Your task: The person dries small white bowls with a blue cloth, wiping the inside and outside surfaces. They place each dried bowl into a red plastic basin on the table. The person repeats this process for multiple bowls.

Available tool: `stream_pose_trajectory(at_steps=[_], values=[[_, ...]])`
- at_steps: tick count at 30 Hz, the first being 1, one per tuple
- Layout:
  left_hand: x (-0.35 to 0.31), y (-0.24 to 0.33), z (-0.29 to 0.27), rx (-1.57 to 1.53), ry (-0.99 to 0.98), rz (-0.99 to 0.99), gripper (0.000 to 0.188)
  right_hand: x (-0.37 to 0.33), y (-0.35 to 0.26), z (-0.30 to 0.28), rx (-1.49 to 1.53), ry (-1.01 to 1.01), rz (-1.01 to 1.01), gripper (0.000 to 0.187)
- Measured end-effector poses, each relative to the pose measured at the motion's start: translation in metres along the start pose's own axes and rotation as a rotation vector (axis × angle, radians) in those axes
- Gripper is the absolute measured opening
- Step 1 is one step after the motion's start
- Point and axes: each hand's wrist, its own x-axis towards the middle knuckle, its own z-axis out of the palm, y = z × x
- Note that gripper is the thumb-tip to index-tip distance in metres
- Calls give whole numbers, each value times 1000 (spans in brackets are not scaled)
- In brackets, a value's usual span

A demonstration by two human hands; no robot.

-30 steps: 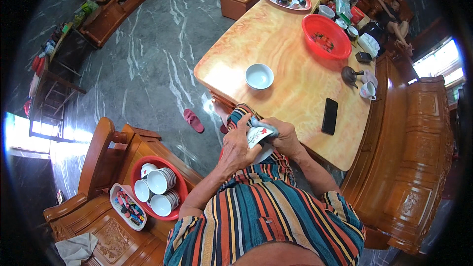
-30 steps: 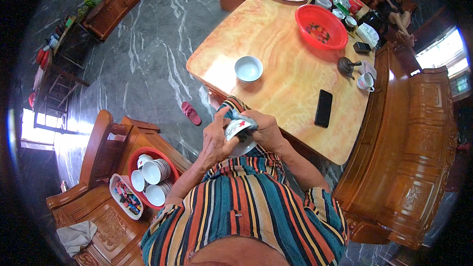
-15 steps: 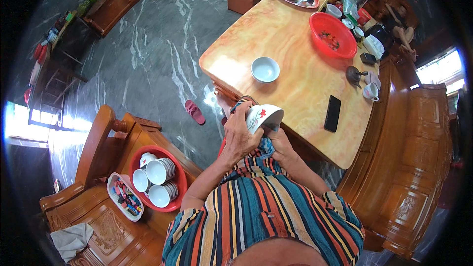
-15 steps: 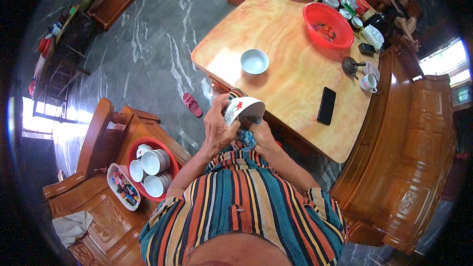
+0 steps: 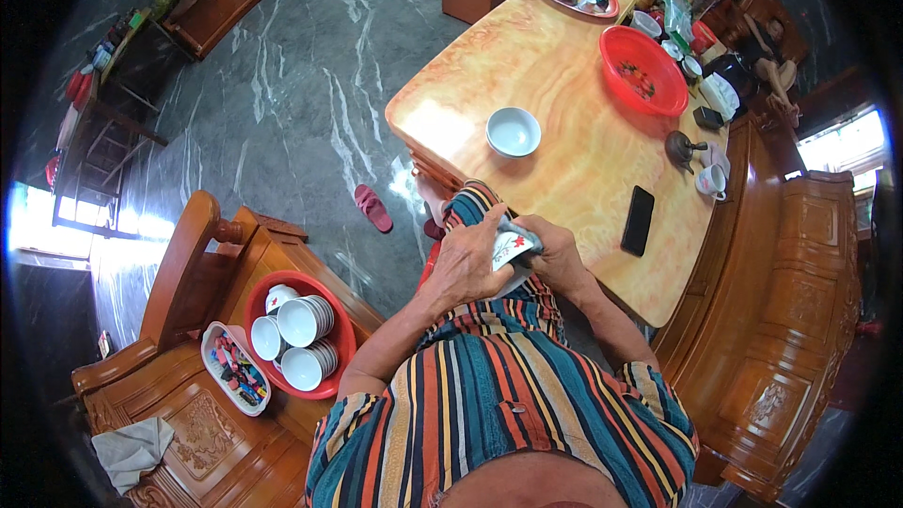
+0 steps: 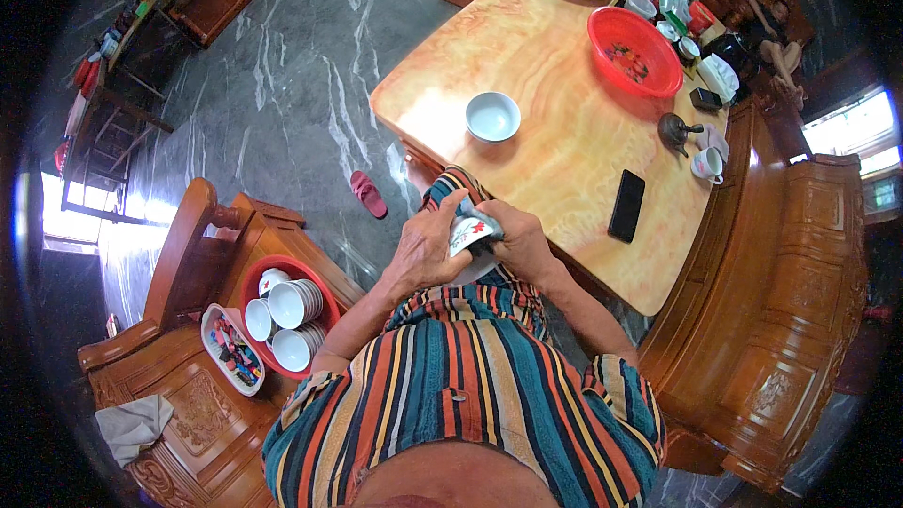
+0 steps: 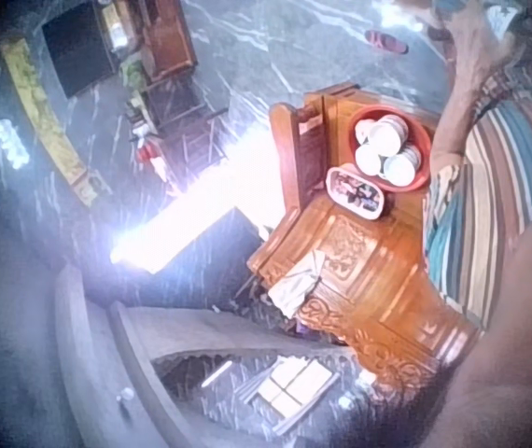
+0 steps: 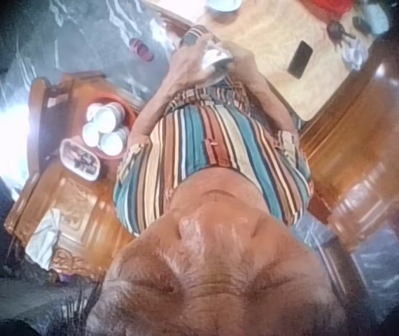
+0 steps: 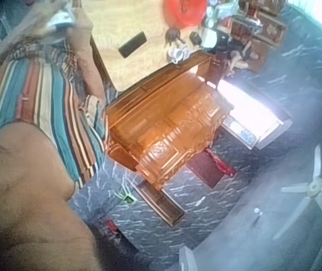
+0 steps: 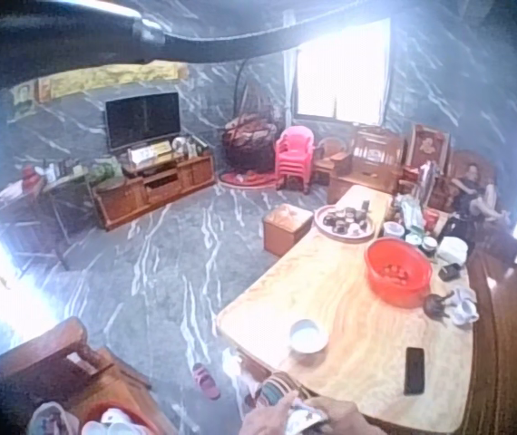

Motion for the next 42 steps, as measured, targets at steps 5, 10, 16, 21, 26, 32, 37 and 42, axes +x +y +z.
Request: stream_pose_trajectory(at_steps=[5,10,16,21,26,32,37,42], values=[[1,0,-1,15,-60,1,75,8,0,-2,-159,-115,-142,34],[-3,-5,1,-93,56,-81,73,4,2,5,137,-13,55,30],[-3,-6,7,-165,241,-100,71,-11,28,34,735,230,362,17],[-2,-5,15,-120,492,20,68,-12,23,60,1322,307,630,23],[-1,-9,6,-39,437,32,64,-14,22,66,1431,230,699,29],[-3,-6,-6,-55,174,-71,72,-17,29,50,655,228,425,20],[-2,-9,1,-11,147,-6,79,-8,17,14,224,116,190,28],[2,2,0,17,37,26,80,10,-4,-6,-324,-50,-265,39]])
